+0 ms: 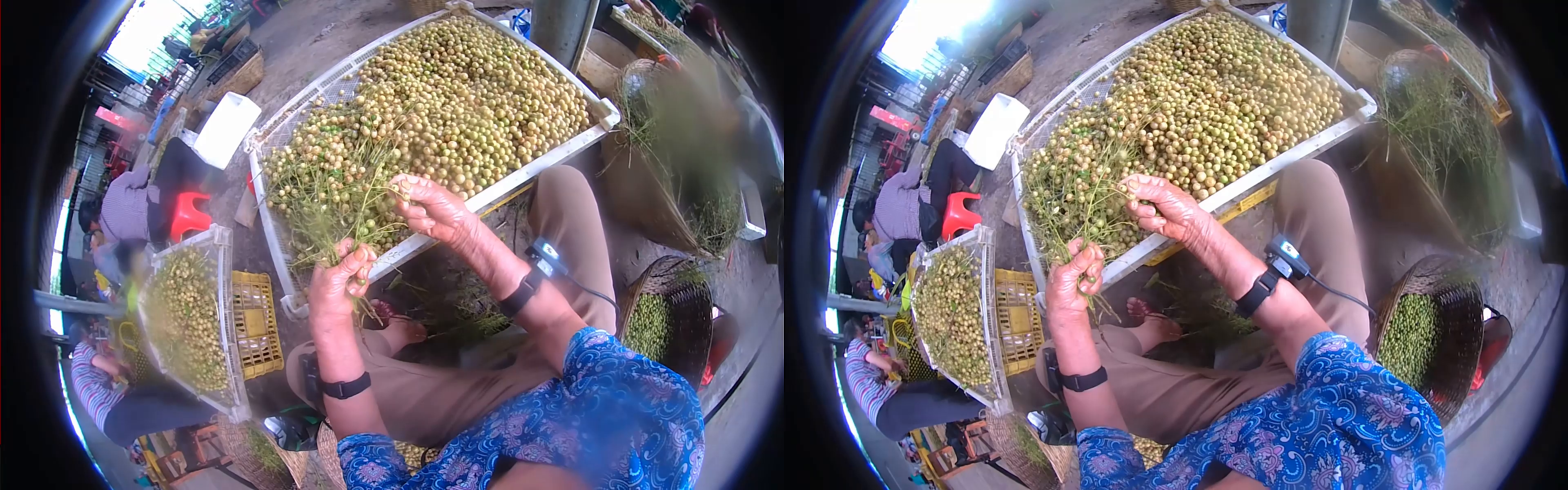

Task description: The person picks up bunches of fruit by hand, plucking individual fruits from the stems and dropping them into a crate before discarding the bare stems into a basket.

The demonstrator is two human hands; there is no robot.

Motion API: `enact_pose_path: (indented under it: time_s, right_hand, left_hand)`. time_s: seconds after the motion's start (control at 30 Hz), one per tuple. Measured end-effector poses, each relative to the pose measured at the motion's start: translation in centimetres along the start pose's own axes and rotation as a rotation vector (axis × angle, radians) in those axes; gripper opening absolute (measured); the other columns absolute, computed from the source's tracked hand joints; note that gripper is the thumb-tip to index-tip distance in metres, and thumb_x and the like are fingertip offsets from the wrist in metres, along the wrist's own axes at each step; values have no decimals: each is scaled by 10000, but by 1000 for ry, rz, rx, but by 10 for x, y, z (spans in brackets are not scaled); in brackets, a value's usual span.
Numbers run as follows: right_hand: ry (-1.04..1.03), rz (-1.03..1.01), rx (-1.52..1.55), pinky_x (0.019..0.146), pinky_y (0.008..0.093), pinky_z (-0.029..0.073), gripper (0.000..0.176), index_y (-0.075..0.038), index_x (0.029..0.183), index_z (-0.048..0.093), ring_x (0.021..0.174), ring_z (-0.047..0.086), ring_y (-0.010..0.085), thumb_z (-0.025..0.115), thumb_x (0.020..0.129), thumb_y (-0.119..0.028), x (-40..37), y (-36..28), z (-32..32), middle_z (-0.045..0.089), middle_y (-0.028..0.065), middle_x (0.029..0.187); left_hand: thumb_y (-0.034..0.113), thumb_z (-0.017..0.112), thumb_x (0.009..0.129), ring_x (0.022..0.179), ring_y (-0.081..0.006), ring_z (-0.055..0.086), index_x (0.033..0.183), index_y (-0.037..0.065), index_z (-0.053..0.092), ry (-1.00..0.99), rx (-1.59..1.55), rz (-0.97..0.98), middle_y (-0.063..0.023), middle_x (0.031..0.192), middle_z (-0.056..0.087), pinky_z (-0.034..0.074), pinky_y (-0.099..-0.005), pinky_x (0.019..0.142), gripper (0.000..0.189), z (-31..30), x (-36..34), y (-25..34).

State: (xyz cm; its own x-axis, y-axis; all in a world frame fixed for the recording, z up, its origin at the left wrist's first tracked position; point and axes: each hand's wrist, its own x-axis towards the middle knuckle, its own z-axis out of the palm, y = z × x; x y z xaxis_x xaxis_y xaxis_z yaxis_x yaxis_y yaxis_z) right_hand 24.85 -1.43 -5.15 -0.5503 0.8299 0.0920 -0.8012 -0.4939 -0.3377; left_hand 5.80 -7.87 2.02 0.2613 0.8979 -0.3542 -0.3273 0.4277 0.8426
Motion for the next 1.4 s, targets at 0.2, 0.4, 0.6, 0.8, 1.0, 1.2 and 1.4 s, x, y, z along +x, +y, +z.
enact_pose_path:
  time_s: [0.2,0.4,0.6,0.8,1.0,1.2,1.4]
  right_hand:
    - [160,-83,-31,329,139,252,116,-60,883,500,457,346,36,537,826,-155,-2,-2,8,510,31,758]
    - [353,-291,15,328,147,248,165,-7,875,521,445,343,30,522,846,-170,5,-10,-2,518,20,752]
    - [212,-213,-44,318,144,252,202,20,959,520,493,383,31,449,813,-101,-7,-9,-3,522,25,755]
    - [137,132,28,303,146,235,330,16,1056,480,434,362,48,457,868,-255,-4,12,3,479,7,643]
    - [34,156,281,314,152,236,324,-12,1040,474,431,348,56,448,876,-290,0,14,2,460,9,645]
    - [28,64,230,322,151,232,166,-38,934,496,432,331,49,513,849,-180,-4,11,3,439,8,616]
    - [390,-476,-686,321,160,225,127,-74,756,534,397,333,28,564,822,-178,-1,9,11,443,-38,517]
  left_hand:
    - [109,659,715,473,-53,440,766,17,499,16,23,29,-72,693,547,271,-147,334,192,1,-1,0]
    - [124,667,709,445,-54,418,762,5,532,-17,81,-2,-58,648,535,264,-148,334,187,-3,-2,1]
    - [94,662,711,481,-60,453,832,6,504,32,10,23,-90,707,564,276,-151,337,218,0,-1,-2]
    - [76,652,718,497,-61,465,851,9,489,1,-29,12,-103,744,572,282,-153,338,220,-2,1,-2]
    - [150,647,733,429,-46,391,767,-1,535,-34,64,15,-37,598,504,251,-147,342,191,4,-4,2]
    - [178,654,727,398,-36,353,744,-4,549,-37,89,8,-15,551,474,234,-145,345,211,5,-3,2]
    - [173,659,722,387,-35,350,744,-7,555,-16,104,-2,-12,551,481,235,-146,343,209,6,-2,2]
